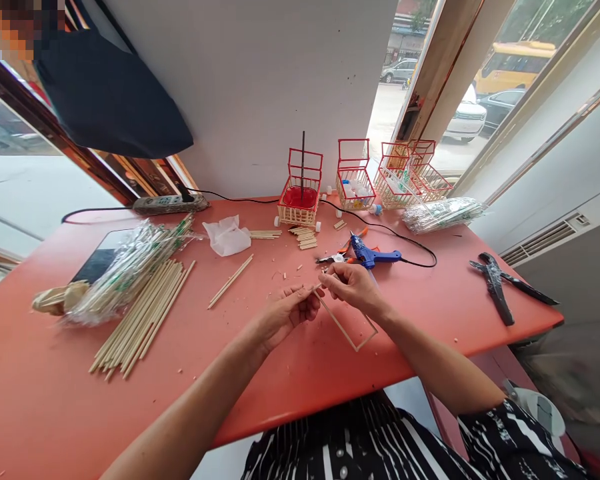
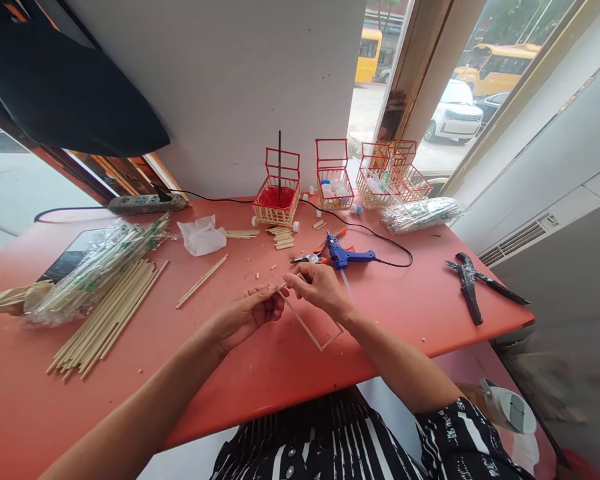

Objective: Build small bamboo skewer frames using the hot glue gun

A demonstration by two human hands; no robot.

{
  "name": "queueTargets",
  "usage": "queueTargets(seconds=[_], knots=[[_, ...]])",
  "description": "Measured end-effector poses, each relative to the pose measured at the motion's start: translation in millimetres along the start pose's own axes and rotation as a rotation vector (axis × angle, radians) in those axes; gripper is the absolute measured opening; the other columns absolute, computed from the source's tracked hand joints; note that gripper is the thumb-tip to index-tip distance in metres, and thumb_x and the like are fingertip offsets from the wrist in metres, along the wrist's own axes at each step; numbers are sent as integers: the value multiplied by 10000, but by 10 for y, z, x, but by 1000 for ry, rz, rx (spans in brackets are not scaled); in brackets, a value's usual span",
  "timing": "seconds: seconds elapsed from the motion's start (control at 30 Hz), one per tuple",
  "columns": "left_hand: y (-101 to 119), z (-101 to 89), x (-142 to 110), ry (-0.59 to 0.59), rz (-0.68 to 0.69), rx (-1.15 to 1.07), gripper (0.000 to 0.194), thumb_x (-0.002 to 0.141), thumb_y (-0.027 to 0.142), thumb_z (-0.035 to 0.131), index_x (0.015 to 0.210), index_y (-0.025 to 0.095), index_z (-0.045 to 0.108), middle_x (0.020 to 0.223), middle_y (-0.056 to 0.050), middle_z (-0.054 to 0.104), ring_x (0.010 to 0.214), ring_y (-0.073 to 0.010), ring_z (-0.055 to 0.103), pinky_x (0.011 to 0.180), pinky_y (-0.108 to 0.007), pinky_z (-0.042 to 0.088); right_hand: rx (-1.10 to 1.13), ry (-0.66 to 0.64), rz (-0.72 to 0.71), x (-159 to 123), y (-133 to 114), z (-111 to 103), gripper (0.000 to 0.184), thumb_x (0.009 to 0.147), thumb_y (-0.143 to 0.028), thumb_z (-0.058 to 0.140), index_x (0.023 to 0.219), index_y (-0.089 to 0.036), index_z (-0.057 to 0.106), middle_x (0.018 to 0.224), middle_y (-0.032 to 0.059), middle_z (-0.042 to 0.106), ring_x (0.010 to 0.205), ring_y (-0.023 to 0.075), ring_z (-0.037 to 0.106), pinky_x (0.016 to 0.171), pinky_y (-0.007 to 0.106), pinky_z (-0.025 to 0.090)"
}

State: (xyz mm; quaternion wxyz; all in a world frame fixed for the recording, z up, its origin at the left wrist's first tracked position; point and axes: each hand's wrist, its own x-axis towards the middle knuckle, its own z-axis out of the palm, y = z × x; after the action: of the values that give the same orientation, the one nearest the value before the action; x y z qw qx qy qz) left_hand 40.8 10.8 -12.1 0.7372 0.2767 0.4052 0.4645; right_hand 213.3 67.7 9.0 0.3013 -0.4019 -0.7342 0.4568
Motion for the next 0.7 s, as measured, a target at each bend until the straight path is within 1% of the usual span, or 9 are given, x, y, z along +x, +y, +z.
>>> queueTargets(seconds=[0.13, 0.33, 0.47, 0.57, 0.7], knots=[[1, -10, 4, 10, -4, -1, 425, 583, 472, 900, 763, 111, 766, 624, -28, 623, 574, -86, 531, 554, -202, 419, 4, -5, -9, -3, -11, 11, 322, 907, -377, 575, 659, -171, 571, 535, -32, 544, 469, 72, 420, 470, 206, 305], [-6, -12, -4, 46, 56, 29, 413, 588, 472, 894, 732, 106, 765, 599, -24, 609, 547, -73, 503, 530, -193, 390, 20, -20, -11, -6, 12, 34, 314, 914, -388, 571, 684, -173, 573, 545, -31, 552, 481, 77, 423, 478, 212, 300], [-19, -13, -15, 53, 59, 39, 423, 574, 483, 895, 727, 111, 763, 598, -23, 608, 541, -76, 505, 524, -196, 387, 17, -28, -16, -2, 25, 37, 313, 912, -389, 569, 686, -173, 574, 552, -28, 560, 487, 78, 437, 483, 210, 311], [-17, -6, -23, 51, 64, 57, 438, 591, 507, 882, 751, 119, 761, 608, -17, 606, 536, -82, 512, 520, -208, 392, 18, -25, -9, 11, 31, 32, 311, 908, -389, 571, 685, -172, 572, 552, -27, 561, 481, 77, 439, 479, 207, 315], [-8, 23, -29, 64, 109, 138, 470, 639, 558, 840, 814, 130, 762, 685, -29, 637, 560, -99, 542, 536, -234, 417, 17, -8, -1, 36, 53, 17, 312, 905, -393, 571, 685, -172, 571, 548, -24, 572, 478, 77, 452, 480, 201, 328]])
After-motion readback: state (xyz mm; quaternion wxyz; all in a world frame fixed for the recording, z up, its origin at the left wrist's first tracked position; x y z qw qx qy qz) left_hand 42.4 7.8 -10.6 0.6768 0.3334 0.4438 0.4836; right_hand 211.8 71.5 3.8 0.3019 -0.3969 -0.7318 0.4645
